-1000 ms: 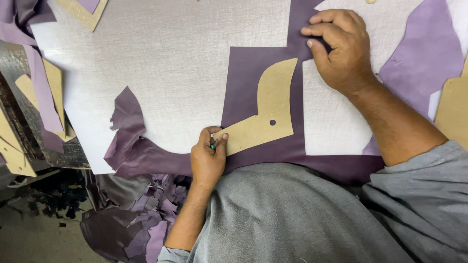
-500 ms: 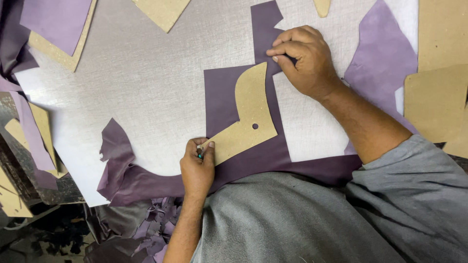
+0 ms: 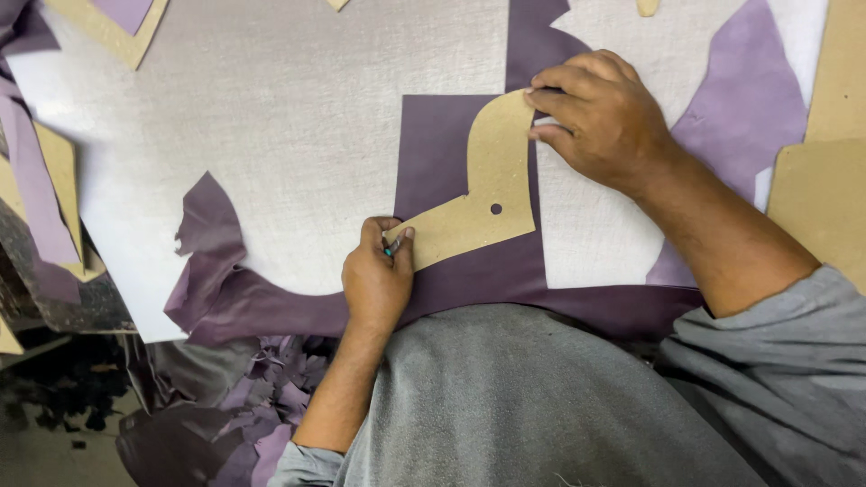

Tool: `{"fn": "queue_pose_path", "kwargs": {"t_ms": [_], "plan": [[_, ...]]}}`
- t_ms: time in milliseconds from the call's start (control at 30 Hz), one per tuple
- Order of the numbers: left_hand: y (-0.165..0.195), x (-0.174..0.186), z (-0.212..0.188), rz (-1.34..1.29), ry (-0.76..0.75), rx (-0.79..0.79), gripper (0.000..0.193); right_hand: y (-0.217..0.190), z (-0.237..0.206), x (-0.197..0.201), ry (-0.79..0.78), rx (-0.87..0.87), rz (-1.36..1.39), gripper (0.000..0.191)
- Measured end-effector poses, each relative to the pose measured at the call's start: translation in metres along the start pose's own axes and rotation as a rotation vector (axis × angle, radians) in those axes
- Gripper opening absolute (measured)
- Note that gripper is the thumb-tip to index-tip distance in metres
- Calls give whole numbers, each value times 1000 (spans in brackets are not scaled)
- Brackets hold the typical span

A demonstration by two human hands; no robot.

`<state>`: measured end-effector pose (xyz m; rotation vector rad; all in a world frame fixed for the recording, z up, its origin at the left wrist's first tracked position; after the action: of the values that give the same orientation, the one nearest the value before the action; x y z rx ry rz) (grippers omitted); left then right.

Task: The person uses a utility knife to cut purple fabric on a white worktable. They place cardboard templates on the fabric, trace around them, and cut out the shapes. The person repeatedly repositions the fabric and templates to cut multiple pieces.

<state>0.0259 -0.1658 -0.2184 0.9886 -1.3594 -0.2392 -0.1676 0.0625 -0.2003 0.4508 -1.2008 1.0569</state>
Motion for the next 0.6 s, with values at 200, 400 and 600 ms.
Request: {"fn": "queue_pose_path", "kwargs": {"t_ms": [200, 400, 600], "plan": [[-7, -4, -3, 84, -27, 63, 24, -14, -1, 4, -190, -30, -53, 88], [-2, -3, -2, 145, 15, -23, 29, -20, 3, -2, -371, -95, -143, 114], [-3, 3, -17, 259, 40, -161, 42, -21, -3, -5, -458, -136, -162, 118]]}}
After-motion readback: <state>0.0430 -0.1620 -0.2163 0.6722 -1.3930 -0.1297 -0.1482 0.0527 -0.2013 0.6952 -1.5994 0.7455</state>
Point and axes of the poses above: each hand's wrist, its own z-axis towards the middle knuckle, its own x-axis out of the back of the hand, y = z × x, the point moved 7 cm from there along z, towards the middle knuckle, and after that the axes turned 7 degrees about -z, right-handed, at the moved point
